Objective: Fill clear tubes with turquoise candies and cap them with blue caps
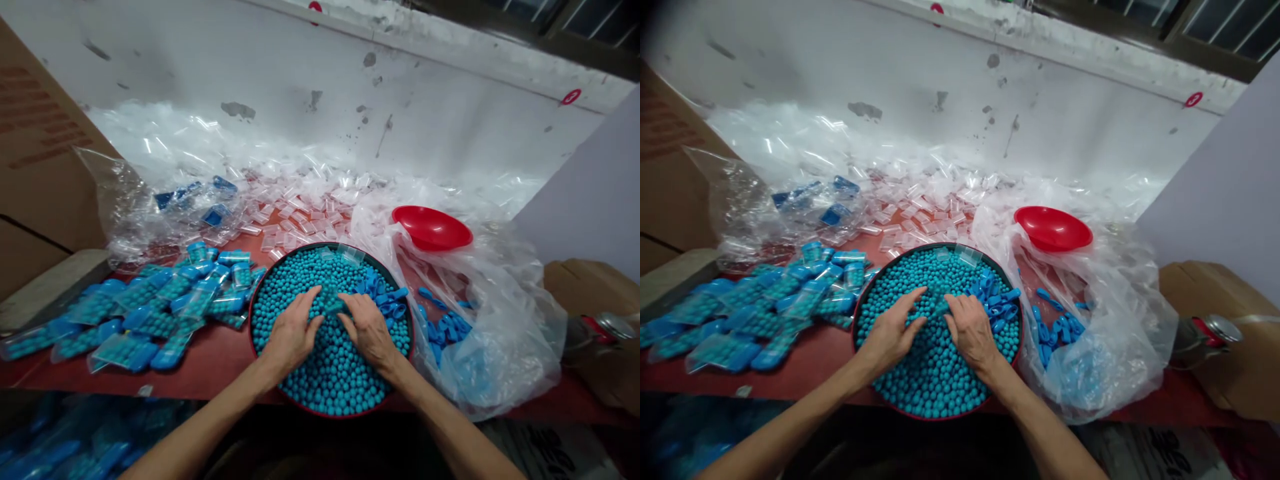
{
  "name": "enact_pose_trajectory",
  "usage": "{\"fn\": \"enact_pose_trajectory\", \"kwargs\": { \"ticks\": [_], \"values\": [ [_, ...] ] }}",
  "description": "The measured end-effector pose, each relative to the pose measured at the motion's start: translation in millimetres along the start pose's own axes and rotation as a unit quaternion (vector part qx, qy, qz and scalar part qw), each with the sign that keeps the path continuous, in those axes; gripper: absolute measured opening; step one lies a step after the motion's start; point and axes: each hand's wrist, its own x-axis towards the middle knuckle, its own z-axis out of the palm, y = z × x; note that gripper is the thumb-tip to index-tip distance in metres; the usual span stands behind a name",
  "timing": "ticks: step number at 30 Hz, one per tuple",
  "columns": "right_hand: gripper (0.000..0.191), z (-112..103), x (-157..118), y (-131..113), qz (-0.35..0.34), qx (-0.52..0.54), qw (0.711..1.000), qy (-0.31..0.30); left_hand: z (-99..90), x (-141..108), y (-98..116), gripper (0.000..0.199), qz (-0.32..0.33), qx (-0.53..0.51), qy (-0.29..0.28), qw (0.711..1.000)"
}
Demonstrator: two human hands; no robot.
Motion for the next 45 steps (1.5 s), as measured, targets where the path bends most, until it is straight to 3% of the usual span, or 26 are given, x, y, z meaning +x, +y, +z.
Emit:
{"fn": "enact_pose_trajectory", "kwargs": {
  "ticks": [2, 5, 12, 17, 20, 23, 25, 29, 32, 35, 37, 39, 42, 45],
  "values": [
    [0.025, 3.4, -2.7, -2.4, 0.007, 0.114, 0.993, 0.031, 12.4, 7.2, 2.1, 0.043, -0.007, -0.088, -0.055, 0.995],
    [0.021, 8.7, -0.8, -5.6, 0.048, 0.231, 0.971, 0.042, 16.0, 15.1, -3.9, 0.033, -0.038, -0.214, -0.132, 0.967],
    [0.017, 2.7, 5.1, -6.7, 0.058, 0.244, 0.963, -0.098, 13.0, 9.2, -10.4, 0.033, -0.199, -0.290, -0.167, 0.921],
    [0.015, -9.1, -4.4, 1.5, 0.065, 0.149, 0.976, -0.147, 13.0, 7.8, -8.5, 0.032, -0.242, -0.302, -0.163, 0.907],
    [0.018, -23.0, -6.3, 16.6, 0.111, -0.008, 0.987, -0.116, 12.5, 6.9, -11.4, 0.033, -0.259, -0.331, -0.150, 0.895],
    [0.027, -30.5, 1.9, 31.9, 0.209, -0.178, 0.958, -0.078, 12.0, 6.0, -12.4, 0.036, -0.253, -0.372, -0.153, 0.880],
    [0.030, -26.4, 9.7, 35.7, 0.224, -0.237, 0.941, -0.087, 11.3, 6.1, -11.5, 0.035, -0.260, -0.393, -0.165, 0.867],
    [0.023, -5.5, 16.2, 26.4, 0.164, -0.256, 0.949, -0.081, 9.2, 6.6, -9.2, 0.035, -0.285, -0.419, -0.192, 0.840],
    [0.018, 5.5, 11.3, 19.3, 0.115, -0.249, 0.958, -0.083, 9.5, 5.5, -9.6, 0.036, -0.284, -0.415, -0.201, 0.840],
    [0.014, 5.3, 6.4, 21.9, 0.073, -0.233, 0.966, -0.091, 13.6, 3.4, -11.4, 0.029, -0.248, -0.364, -0.175, 0.881],
    [0.014, 1.2, 5.4, 26.4, 0.077, -0.229, 0.967, -0.079, 17.1, 2.3, -12.4, 0.022, -0.213, -0.311, -0.133, 0.917],
    [0.015, -2.4, 5.6, 29.0, 0.082, -0.229, 0.967, -0.068, 19.2, 2.1, -12.6, 0.019, -0.201, -0.280, -0.119, 0.931],
    [0.017, -2.2, 6.2, 26.8, 0.067, -0.230, 0.967, -0.084, 17.4, 3.5, -11.9, 0.023, -0.236, -0.304, -0.164, 0.908],
    [0.020, 2.6, 6.4, 22.7, 0.110, -0.252, 0.957, -0.088, 12.6, 5.6, -10.8, 0.027, -0.270, -0.357, -0.205, 0.870]
  ]
}}
